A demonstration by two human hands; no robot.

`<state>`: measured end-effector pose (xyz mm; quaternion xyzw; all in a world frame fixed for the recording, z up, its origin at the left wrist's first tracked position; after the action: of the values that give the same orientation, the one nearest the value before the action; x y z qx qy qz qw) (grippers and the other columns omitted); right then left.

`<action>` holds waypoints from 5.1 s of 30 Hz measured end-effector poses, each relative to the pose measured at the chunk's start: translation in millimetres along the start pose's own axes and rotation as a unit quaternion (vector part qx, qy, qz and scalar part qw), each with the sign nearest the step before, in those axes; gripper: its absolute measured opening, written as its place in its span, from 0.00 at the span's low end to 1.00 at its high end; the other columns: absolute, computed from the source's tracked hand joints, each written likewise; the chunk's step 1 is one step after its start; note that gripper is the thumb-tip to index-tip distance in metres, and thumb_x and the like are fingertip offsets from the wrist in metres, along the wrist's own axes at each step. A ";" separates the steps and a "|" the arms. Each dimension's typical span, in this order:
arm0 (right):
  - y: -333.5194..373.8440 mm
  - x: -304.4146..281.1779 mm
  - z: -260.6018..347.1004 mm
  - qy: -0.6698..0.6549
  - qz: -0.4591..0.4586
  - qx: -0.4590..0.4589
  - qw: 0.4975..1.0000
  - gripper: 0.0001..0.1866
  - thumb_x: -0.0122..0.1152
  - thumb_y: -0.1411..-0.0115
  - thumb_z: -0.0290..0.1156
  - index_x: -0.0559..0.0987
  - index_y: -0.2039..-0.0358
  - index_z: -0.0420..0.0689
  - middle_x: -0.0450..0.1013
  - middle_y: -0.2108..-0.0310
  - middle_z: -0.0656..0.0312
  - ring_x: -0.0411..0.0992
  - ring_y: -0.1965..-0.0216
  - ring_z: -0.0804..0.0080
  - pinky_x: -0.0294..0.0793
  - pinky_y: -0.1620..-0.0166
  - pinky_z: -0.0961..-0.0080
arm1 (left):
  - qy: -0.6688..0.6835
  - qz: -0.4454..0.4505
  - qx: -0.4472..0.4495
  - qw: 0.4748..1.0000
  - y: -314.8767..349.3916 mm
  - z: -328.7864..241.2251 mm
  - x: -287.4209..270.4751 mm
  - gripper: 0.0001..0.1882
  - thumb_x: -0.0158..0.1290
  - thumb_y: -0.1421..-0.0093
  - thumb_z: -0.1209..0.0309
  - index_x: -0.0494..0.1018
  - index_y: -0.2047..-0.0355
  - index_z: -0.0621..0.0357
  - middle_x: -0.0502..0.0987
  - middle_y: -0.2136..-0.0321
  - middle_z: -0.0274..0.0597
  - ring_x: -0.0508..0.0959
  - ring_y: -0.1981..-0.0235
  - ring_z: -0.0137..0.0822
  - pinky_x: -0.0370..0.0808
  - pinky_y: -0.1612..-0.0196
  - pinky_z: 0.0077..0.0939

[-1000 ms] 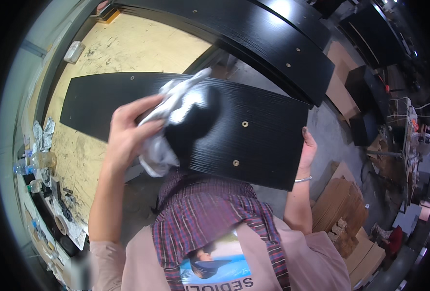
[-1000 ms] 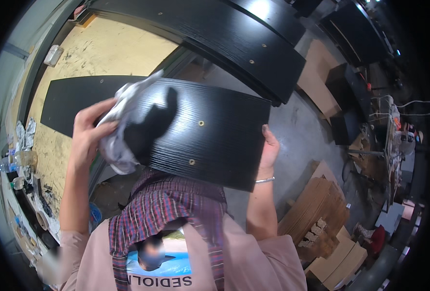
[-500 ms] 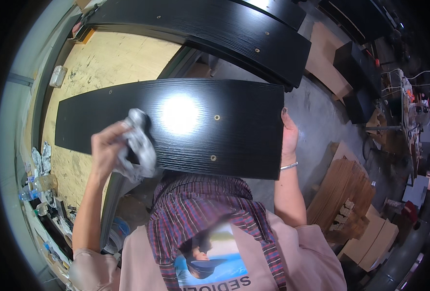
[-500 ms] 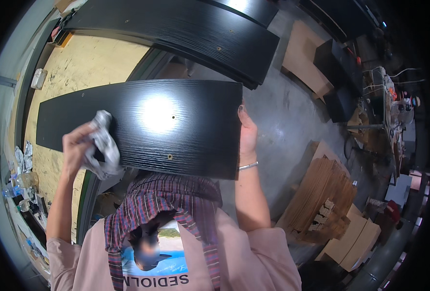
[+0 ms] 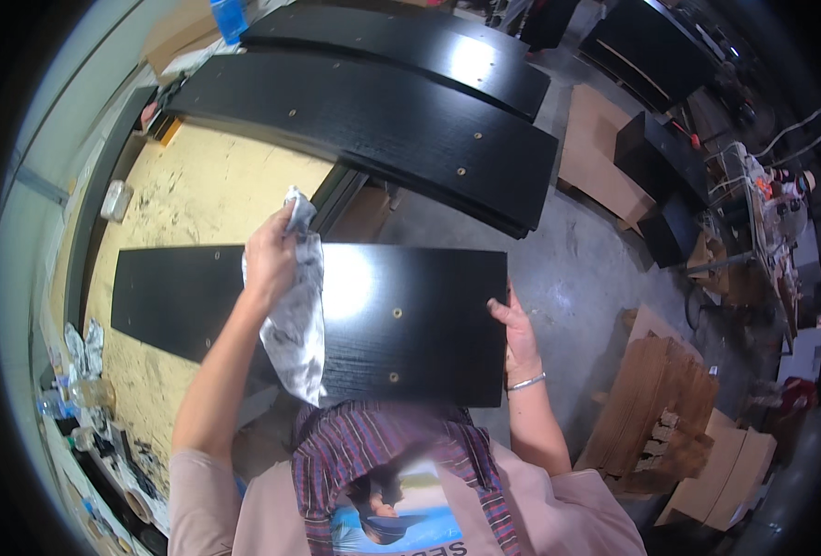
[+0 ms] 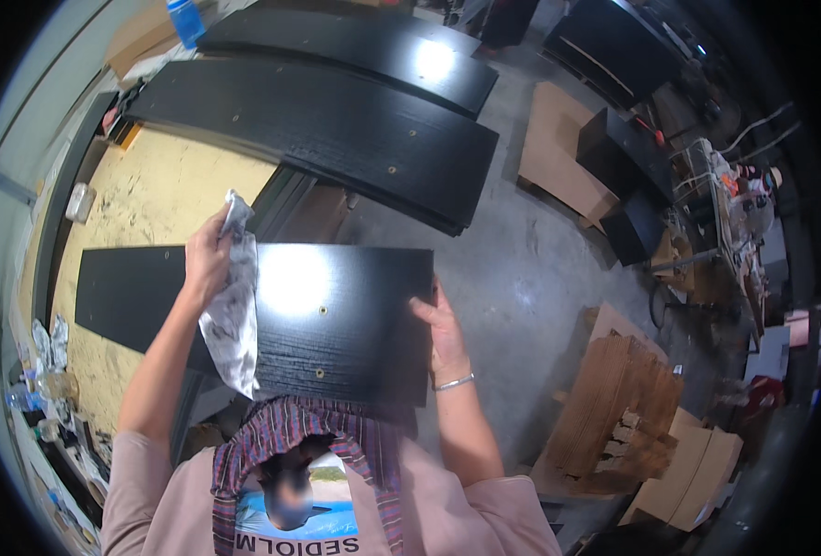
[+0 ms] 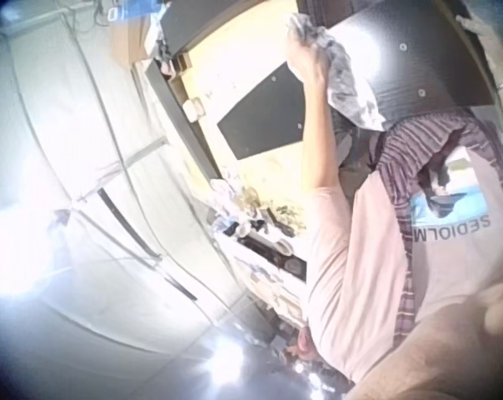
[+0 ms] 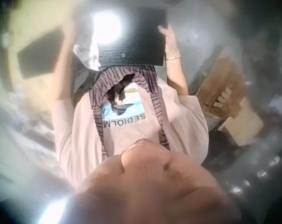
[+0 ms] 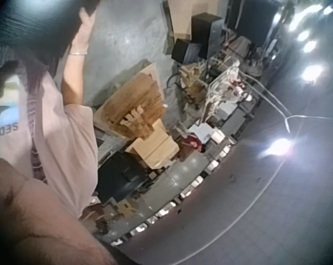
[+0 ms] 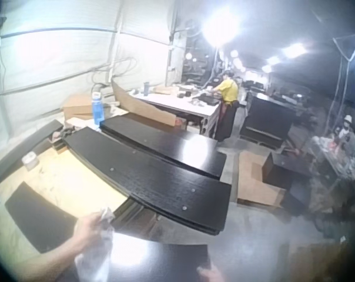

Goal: The person wipes a black wooden plank with a white cloth, then uses a sanding block to smooth the edges. They repeat this process, flipping the plank to work on different sides and edges.

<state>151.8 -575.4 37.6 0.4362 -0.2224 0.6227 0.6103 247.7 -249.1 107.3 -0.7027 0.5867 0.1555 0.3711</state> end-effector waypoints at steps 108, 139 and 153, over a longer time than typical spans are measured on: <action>-82.6 17.0 -59.7 0.726 -0.064 -0.223 0.647 0.12 0.61 0.55 0.20 0.81 0.67 0.37 0.75 0.66 0.56 0.69 0.61 0.58 0.71 0.55 0.67 | -0.150 0.157 0.054 0.975 135.7 71.1 3.3 0.21 0.58 0.49 0.71 0.71 0.53 0.53 0.72 0.51 0.40 0.68 0.45 0.45 0.57 0.38 0.51; -51.1 84.8 -151.6 0.576 -0.034 -0.093 0.812 0.15 0.55 0.46 0.18 0.76 0.57 0.36 0.73 0.63 0.62 0.70 0.63 0.77 0.71 0.56 0.81 | -0.047 -0.223 -0.204 0.952 253.6 122.7 -180.0 0.21 0.59 0.52 0.76 0.71 0.55 0.64 0.75 0.63 0.48 0.76 0.60 0.42 0.72 0.55 0.32; -133.1 38.8 -118.0 0.791 -0.011 -0.059 0.609 0.12 0.60 0.41 0.31 0.79 0.65 0.32 0.77 0.69 0.55 0.74 0.67 0.72 0.73 0.60 0.74 | -0.417 -0.329 -0.450 0.718 421.5 259.2 -370.1 0.24 0.58 0.49 0.69 0.71 0.51 0.61 0.74 0.55 0.49 0.72 0.51 0.49 0.66 0.45 0.40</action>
<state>251.6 -437.2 -26.2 -0.2608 0.3155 0.7042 0.5801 -189.7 180.7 31.2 -0.7996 -0.0348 0.5469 0.2456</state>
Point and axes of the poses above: each hand's wrist, its own y-axis away from the middle knuckle, its own x-axis out of the palm, z = x × y, the point moved 5 cm from there along -y, towards the middle knuckle
